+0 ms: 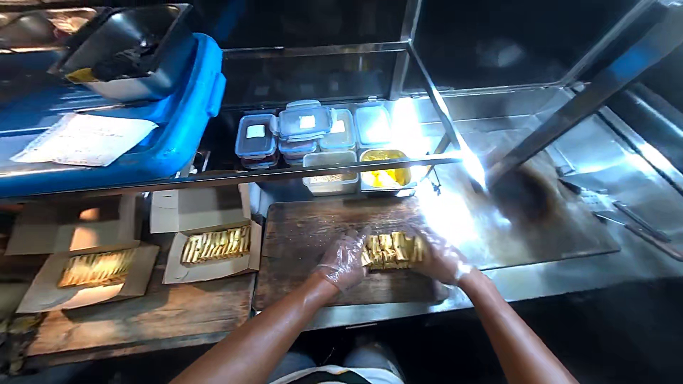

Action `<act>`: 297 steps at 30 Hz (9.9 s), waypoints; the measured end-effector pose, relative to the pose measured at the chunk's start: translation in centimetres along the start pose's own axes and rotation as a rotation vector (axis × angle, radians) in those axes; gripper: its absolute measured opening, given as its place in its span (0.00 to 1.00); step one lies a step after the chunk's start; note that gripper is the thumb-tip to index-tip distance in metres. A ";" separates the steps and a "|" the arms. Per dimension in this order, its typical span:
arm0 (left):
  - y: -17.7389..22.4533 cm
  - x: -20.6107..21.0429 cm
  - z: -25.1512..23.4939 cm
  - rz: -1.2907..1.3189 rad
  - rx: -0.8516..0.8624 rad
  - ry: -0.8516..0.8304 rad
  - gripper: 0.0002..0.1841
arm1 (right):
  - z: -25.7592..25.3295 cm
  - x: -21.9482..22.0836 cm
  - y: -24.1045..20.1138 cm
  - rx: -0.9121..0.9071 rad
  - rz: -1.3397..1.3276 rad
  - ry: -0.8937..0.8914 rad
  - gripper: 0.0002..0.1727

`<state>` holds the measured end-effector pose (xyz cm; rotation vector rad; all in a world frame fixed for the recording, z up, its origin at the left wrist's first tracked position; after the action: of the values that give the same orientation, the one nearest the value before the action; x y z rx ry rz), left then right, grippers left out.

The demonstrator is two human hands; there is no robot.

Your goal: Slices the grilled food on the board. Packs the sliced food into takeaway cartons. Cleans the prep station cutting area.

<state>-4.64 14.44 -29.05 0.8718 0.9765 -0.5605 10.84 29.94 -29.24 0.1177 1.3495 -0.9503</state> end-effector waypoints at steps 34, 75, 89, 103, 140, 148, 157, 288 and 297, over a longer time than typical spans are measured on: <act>-38.9 -13.6 15.1 0.209 -0.324 0.061 0.35 | -5.2 19.7 -44.7 0.198 0.199 -0.057 0.45; 2.4 0.4 -4.0 0.100 -0.085 -0.178 0.22 | -5.0 3.0 -8.1 -0.061 0.166 -0.242 0.19; 1.6 -6.0 -4.8 0.430 0.100 -0.042 0.14 | -5.3 -4.1 -9.1 -0.153 -0.335 0.049 0.10; -32.3 -20.0 11.2 0.389 -0.249 0.188 0.14 | -7.6 11.6 -45.0 -0.204 -0.123 -0.133 0.16; -14.2 -7.5 8.5 0.559 -0.168 0.170 0.21 | 1.2 0.0 2.3 0.433 0.009 0.149 0.27; -3.9 2.6 -0.6 0.153 -0.307 -0.157 0.44 | 1.2 3.8 2.7 0.237 -0.231 0.103 0.35; -8.6 4.2 1.8 0.827 -0.556 0.096 0.35 | 4.6 4.9 7.1 0.584 -1.149 0.494 0.30; -63.0 -21.1 18.5 0.091 -0.261 0.620 0.18 | -13.2 29.6 -71.9 -0.490 0.241 0.094 0.19; -60.9 -22.8 18.8 0.040 -0.185 0.683 0.26 | -13.4 30.0 -71.3 -0.415 0.178 0.129 0.20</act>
<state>-51.92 -33.94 -26.51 0.9303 1.5958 -0.1202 -47.10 -22.99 -27.50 -0.0189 1.6009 -0.5070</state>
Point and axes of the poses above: each hand's wrist, its own z-axis away from the middle knuckle, its own x-axis out of the palm, y = z × x, the point moved 9 cm from there along -z, towards the middle knuckle, and after that the axes turned 14 degrees about y, right-handed, at the moved point
